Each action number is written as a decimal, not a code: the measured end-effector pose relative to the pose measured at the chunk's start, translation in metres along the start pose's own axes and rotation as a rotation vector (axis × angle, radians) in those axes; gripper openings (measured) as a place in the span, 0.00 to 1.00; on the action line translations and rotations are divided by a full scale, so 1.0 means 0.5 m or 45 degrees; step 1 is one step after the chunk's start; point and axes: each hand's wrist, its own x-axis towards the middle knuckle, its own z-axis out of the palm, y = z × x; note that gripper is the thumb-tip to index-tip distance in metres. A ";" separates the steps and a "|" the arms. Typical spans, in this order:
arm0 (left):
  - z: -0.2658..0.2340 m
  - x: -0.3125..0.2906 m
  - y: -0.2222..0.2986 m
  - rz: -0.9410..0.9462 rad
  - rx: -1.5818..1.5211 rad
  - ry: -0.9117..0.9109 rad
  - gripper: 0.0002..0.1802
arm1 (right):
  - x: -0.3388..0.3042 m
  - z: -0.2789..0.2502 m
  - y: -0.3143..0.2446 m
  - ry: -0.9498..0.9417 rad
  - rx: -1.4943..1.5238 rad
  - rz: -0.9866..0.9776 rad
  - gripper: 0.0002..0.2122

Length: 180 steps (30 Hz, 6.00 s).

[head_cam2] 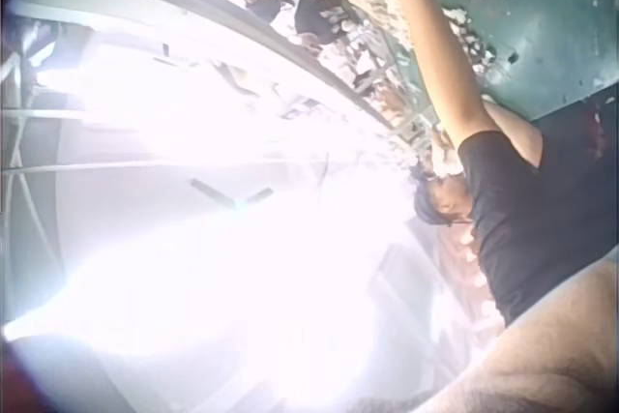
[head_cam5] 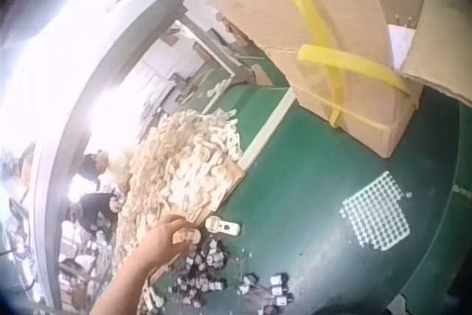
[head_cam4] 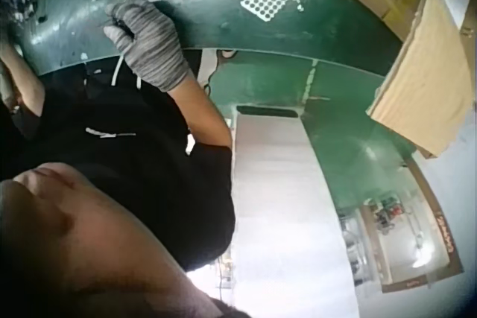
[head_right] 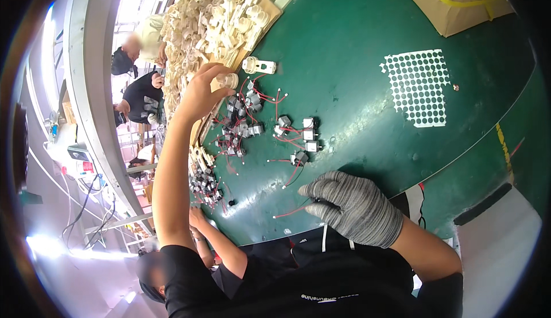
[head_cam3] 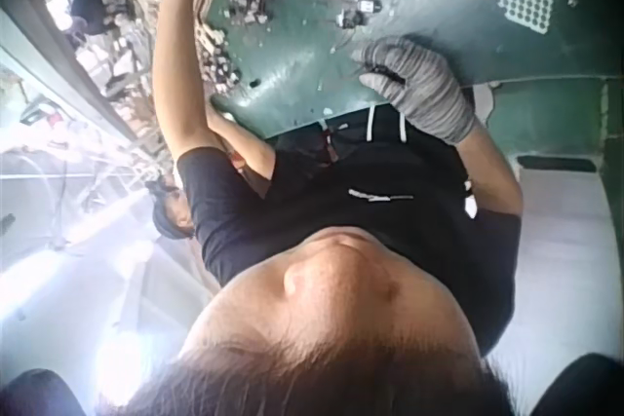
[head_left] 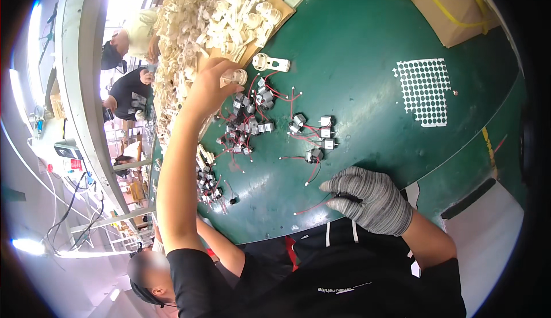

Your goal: Assemble small electric motors into white plastic housing components on an electronics assembly line.

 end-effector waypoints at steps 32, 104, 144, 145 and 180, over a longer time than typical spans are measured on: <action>0.009 0.304 0.086 -0.444 0.123 0.770 0.41 | 0.012 -0.025 -0.004 -0.211 0.073 -0.009 0.15; 0.285 -0.505 0.379 -0.347 0.020 0.660 0.30 | -0.029 0.088 -0.078 0.373 0.029 0.548 0.19; 0.311 -0.530 0.331 -0.484 -0.540 0.870 0.19 | 0.077 0.143 -0.108 -0.144 -0.868 0.002 0.17; 0.313 -0.530 0.332 -0.484 -0.538 0.874 0.19 | 0.076 0.144 -0.107 -0.147 -0.867 0.001 0.17; 0.305 -0.540 0.309 -0.457 -0.790 1.030 0.19 | 0.070 0.214 -0.044 -0.197 -0.392 0.193 0.19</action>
